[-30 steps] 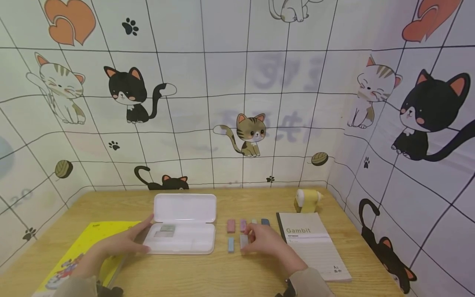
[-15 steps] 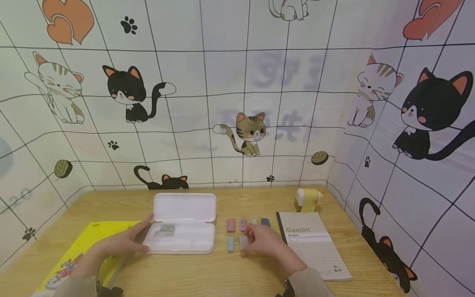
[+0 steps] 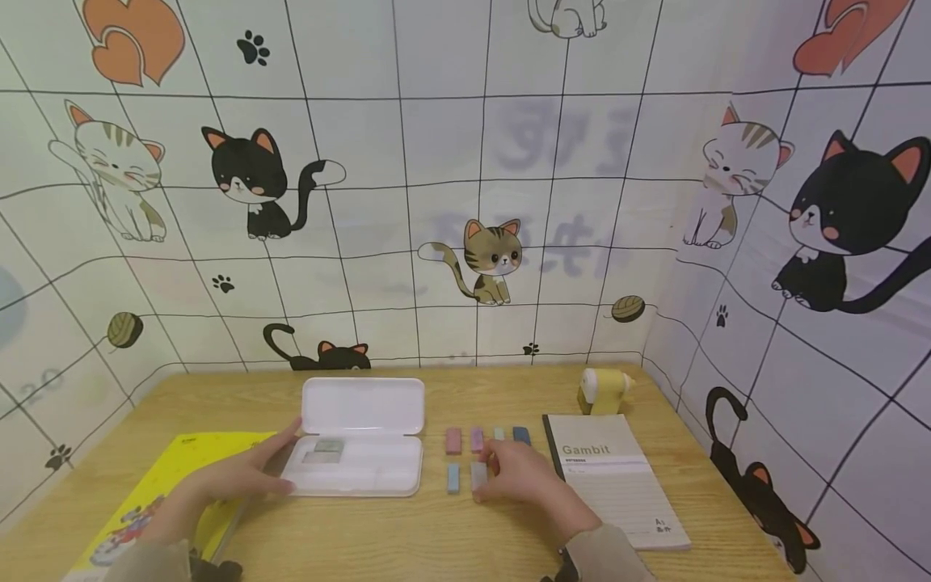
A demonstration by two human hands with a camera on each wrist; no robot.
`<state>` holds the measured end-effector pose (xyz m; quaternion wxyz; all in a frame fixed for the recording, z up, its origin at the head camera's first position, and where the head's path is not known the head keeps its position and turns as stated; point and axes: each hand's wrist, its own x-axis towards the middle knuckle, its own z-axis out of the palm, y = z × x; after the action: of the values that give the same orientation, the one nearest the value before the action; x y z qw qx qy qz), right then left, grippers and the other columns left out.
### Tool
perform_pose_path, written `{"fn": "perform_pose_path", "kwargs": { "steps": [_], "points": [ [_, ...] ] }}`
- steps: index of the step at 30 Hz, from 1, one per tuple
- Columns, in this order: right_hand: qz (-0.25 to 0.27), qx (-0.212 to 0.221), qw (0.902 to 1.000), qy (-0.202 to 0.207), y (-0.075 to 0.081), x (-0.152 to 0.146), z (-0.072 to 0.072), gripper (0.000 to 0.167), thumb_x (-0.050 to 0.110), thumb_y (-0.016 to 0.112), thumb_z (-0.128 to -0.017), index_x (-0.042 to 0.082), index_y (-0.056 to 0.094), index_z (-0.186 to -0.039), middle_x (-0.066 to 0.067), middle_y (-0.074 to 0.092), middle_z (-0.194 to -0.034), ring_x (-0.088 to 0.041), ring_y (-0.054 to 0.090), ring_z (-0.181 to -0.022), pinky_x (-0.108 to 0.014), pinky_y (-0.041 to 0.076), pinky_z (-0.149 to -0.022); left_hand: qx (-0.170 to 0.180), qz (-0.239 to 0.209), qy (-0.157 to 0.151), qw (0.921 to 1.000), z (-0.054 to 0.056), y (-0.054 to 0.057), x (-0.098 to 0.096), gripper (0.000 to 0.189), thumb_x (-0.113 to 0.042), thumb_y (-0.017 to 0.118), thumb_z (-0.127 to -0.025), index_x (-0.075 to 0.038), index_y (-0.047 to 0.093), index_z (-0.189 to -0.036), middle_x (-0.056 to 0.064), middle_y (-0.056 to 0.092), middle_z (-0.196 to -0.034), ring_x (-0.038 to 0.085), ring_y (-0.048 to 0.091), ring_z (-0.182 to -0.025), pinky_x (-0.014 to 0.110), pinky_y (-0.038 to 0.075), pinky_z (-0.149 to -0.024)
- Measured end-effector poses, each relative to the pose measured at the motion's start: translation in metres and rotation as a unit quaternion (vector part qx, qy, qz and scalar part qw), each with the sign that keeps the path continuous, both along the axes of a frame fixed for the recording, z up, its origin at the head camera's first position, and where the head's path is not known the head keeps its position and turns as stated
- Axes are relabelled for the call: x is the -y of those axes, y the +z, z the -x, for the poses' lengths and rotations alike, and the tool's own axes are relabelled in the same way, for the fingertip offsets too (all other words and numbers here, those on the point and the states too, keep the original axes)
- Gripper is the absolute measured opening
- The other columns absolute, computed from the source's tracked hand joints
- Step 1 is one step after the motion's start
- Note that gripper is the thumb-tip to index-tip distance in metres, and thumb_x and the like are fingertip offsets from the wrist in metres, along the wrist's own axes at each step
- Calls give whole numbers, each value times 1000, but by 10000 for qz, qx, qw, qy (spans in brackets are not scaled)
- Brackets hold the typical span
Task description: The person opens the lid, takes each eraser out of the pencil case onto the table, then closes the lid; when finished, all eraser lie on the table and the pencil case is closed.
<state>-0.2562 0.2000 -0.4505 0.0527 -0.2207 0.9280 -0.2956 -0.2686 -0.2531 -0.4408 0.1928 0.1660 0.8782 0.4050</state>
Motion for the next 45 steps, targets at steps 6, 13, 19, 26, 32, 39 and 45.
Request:
{"fn": "perform_pose_path", "kwargs": {
  "steps": [6,13,19,26,32,39,45],
  "points": [
    [-16,-18,10000,5,-1,1,1,43,37,85,-69,14,63,-96,8,52,-68,-7,43,-58,-26,37,-51,75,3,160,9998,3,-6,4,112,-43,80,-74,-18,8,-157,19,16,-159,39,6,-145,63,4,-112],
    [45,73,9999,116,1,0,1,44,38,84,-71,12,63,-99,7,52,-69,-7,43,-59,-26,37,-52,-20,-15,250,9997,5,-10,4,111,-41,81,-74,-17,11,-157,18,18,-159,38,8,-145,63,6,-111],
    [121,264,9995,106,12,1,3,45,36,83,-74,9,64,-105,6,56,-74,-10,49,-63,-28,42,-54,-14,91,148,9998,-1,0,1,108,-40,78,-78,-16,8,-157,21,16,-158,41,7,-144,65,6,-111],
    [105,62,9990,435,38,21,11,42,29,79,-79,9,64,-113,5,58,-80,-11,50,-64,-29,43,-54,-8,57,203,9998,-3,3,0,106,-32,78,-80,-14,8,-157,24,17,-157,43,10,-143,66,8,-110],
    [82,98,9935,1130,53,54,24,40,20,75,-84,13,63,-122,6,59,-81,-9,51,-62,-26,43,-51,-9,20,208,9998,-2,3,-3,106,-31,79,-79,-14,8,-157,23,16,-158,43,9,-143,65,8,-110],
    [103,485,9854,1629,58,100,44,43,15,74,-86,18,62,-128,7,59,-84,-10,52,-64,-25,45,-56,-19,-25,232,9997,-2,-1,-2,107,-31,79,-79,-14,8,-157,24,17,-157,44,9,-143,65,8,-110],
    [-158,155,9789,2031,62,138,59,44,13,76,-84,18,64,-126,7,59,-79,-8,52,-68,-22,45,-62,-34,-22,260,9997,-3,1,-3,107,-30,80,-78,-14,9,-157,24,18,-157,44,9,-143,66,8,-110]
  ]
}}
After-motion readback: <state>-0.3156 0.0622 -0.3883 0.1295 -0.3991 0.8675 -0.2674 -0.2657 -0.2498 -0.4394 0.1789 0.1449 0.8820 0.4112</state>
